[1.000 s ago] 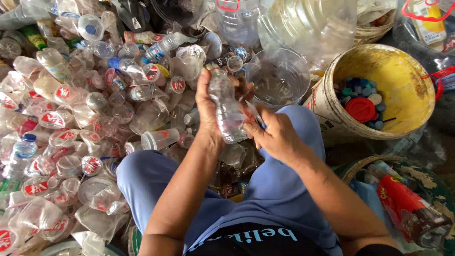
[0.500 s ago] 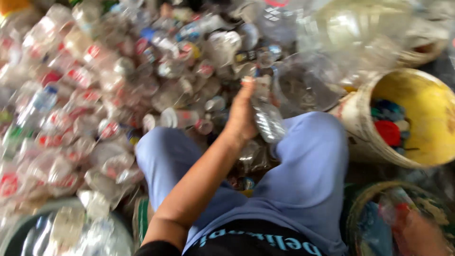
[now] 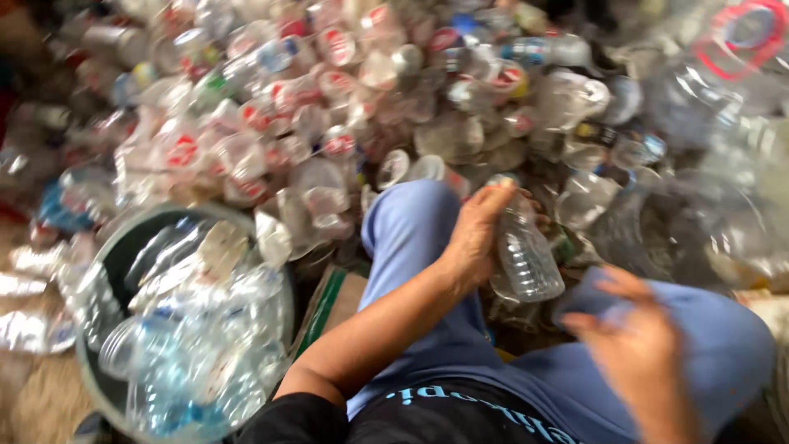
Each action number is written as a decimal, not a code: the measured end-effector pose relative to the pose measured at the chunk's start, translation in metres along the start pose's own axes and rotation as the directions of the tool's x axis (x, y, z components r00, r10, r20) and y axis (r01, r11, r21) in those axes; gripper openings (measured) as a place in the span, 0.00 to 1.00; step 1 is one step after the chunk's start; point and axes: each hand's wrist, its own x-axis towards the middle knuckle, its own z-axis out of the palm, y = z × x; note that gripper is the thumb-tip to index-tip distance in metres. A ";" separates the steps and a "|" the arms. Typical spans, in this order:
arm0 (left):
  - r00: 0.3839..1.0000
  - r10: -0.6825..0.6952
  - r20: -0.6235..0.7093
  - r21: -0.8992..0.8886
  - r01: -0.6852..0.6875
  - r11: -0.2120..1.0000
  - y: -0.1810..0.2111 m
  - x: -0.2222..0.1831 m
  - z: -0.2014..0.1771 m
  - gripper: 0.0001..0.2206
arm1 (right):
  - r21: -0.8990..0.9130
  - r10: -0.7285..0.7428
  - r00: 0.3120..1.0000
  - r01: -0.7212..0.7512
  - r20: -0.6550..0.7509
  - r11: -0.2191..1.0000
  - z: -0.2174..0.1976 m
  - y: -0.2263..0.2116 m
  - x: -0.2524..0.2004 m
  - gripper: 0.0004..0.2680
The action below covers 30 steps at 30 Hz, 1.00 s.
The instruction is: Sorting plastic bottles and containers by removing caps and placing them into different bins
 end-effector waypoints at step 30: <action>0.035 0.890 -0.455 0.858 0.286 0.427 0.295 -0.218 -0.416 0.27 | 0.438 -0.385 0.748 0.141 0.541 0.888 0.556 -0.434 0.187 0.15</action>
